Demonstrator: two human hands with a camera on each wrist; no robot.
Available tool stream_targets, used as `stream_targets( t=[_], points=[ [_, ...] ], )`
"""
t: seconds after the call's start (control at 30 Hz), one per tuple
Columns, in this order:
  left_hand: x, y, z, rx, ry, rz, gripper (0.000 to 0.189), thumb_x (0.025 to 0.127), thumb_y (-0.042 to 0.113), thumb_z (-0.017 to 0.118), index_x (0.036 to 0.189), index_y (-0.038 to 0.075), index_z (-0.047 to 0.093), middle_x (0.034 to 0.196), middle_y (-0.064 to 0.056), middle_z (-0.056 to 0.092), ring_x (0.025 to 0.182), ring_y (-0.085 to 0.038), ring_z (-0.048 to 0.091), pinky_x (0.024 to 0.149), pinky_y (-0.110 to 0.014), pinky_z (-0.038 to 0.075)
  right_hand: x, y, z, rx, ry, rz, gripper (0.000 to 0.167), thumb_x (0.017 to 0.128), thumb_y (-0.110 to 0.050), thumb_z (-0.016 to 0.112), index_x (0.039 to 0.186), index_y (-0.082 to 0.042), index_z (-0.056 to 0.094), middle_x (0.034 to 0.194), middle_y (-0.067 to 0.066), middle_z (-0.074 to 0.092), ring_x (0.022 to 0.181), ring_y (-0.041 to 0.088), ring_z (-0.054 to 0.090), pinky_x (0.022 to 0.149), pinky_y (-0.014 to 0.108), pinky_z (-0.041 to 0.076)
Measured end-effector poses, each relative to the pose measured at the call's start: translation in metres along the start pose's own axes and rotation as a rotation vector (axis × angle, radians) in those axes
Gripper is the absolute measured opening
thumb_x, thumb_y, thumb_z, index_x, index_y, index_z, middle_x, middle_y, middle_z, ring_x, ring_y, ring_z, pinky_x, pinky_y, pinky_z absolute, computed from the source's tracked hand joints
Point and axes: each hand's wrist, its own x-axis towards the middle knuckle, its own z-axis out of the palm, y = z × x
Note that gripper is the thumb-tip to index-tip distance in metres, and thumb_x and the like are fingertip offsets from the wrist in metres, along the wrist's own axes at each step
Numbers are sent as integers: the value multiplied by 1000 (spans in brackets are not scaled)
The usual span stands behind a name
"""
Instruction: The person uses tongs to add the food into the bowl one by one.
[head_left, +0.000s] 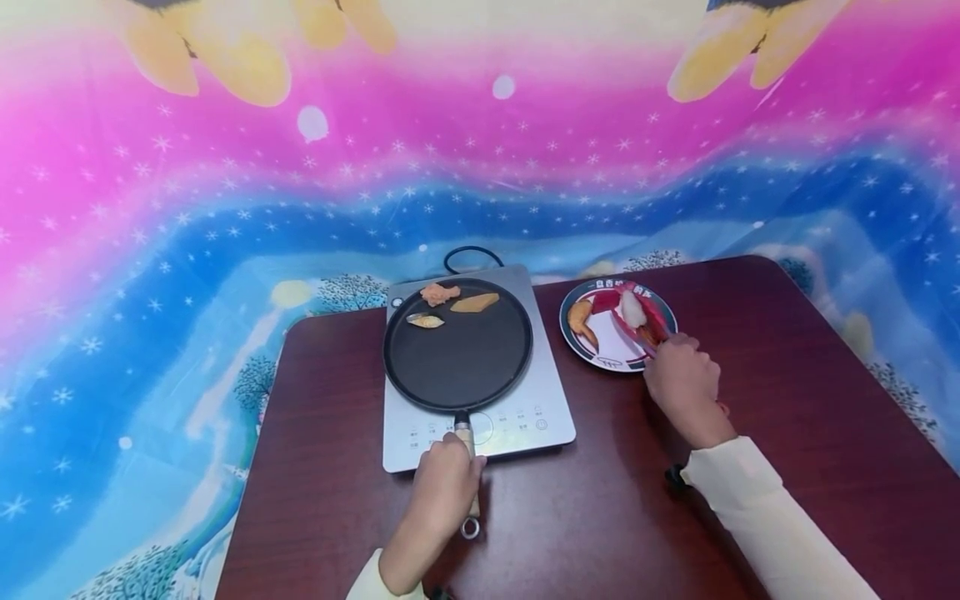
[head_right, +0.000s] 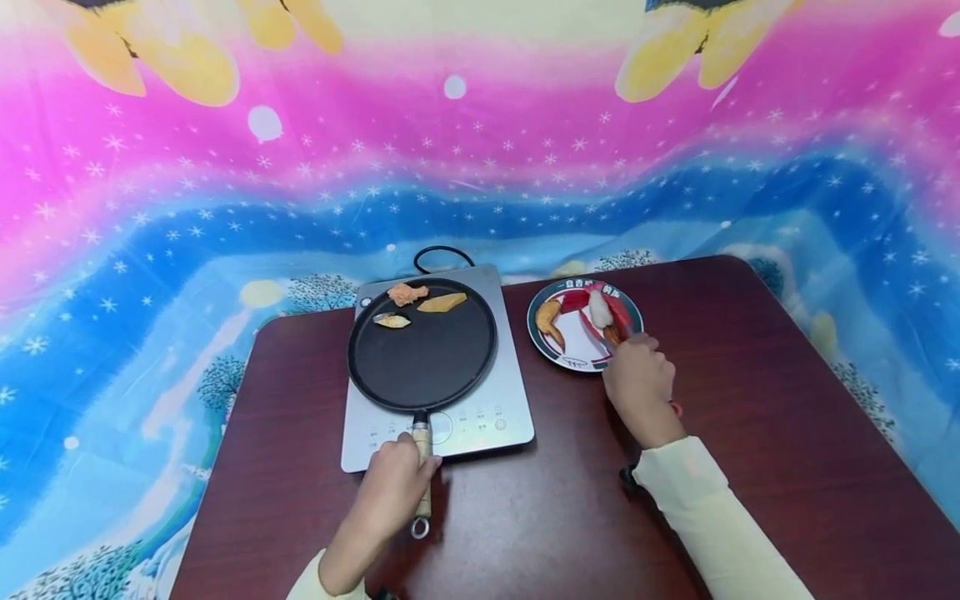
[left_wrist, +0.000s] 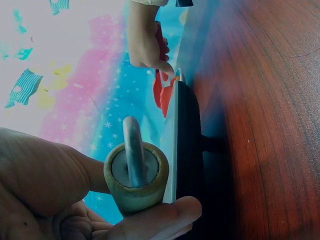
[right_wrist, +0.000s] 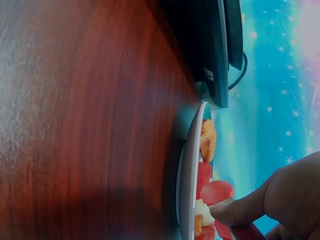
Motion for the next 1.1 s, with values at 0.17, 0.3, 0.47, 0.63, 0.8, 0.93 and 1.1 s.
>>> stream_targets(
  t=[0.17, 0.3, 0.47, 0.63, 0.8, 0.93, 1.1],
  points=[
    [0, 0, 0, -9, -1, 1, 29, 84, 13, 81, 83, -8, 61, 68, -14, 58, 63, -33, 66, 56, -42, 54, 2, -1, 1, -9, -6, 4, 47, 90, -19, 64, 108, 24, 52, 83, 30, 52, 76, 51, 64, 70, 62, 56],
    [0, 0, 0, -18, -10, -4, 29, 85, 14, 81, 83, -8, 61, 68, -14, 58, 63, -33, 67, 57, -42, 55, 7, -5, -1, -6, -25, 11, 43, 95, -17, 56, 107, 25, 52, 85, 32, 53, 82, 53, 64, 71, 62, 55],
    [0, 0, 0, -24, -14, -10, 30, 85, 14, 81, 84, -8, 61, 68, -13, 58, 62, -31, 66, 57, -41, 55, 10, -5, -1, -12, -34, -3, 38, 95, -14, 54, 104, 24, 55, 86, 35, 57, 83, 54, 64, 71, 63, 54],
    [0, -1, 1, -30, -19, -19, 31, 85, 15, 81, 84, -9, 62, 68, -13, 58, 61, -30, 65, 56, -40, 55, 12, -2, -2, -21, -39, -32, 36, 96, -12, 55, 102, 24, 57, 89, 38, 60, 81, 53, 64, 70, 63, 55],
    [0, -1, 1, -34, -23, -23, 32, 84, 15, 81, 84, -9, 61, 68, -14, 58, 61, -30, 65, 57, -41, 56, 14, 3, -7, 5, -82, -39, 36, 98, -14, 53, 101, 21, 60, 93, 37, 63, 79, 51, 65, 68, 61, 55],
    [1, -1, 1, -33, -25, -21, 31, 84, 15, 81, 85, -9, 62, 68, -14, 58, 61, -30, 65, 57, -40, 55, 15, 7, -10, 40, -140, -26, 37, 99, -19, 57, 105, 17, 63, 92, 33, 65, 75, 43, 63, 65, 55, 54],
    [0, -1, 1, -27, -18, -13, 31, 84, 16, 81, 83, -8, 62, 68, -13, 58, 62, -31, 66, 57, -41, 55, 16, 11, -15, 59, -150, -34, 42, 98, -22, 62, 111, 18, 64, 90, 31, 65, 72, 40, 62, 63, 52, 53]
  ],
)
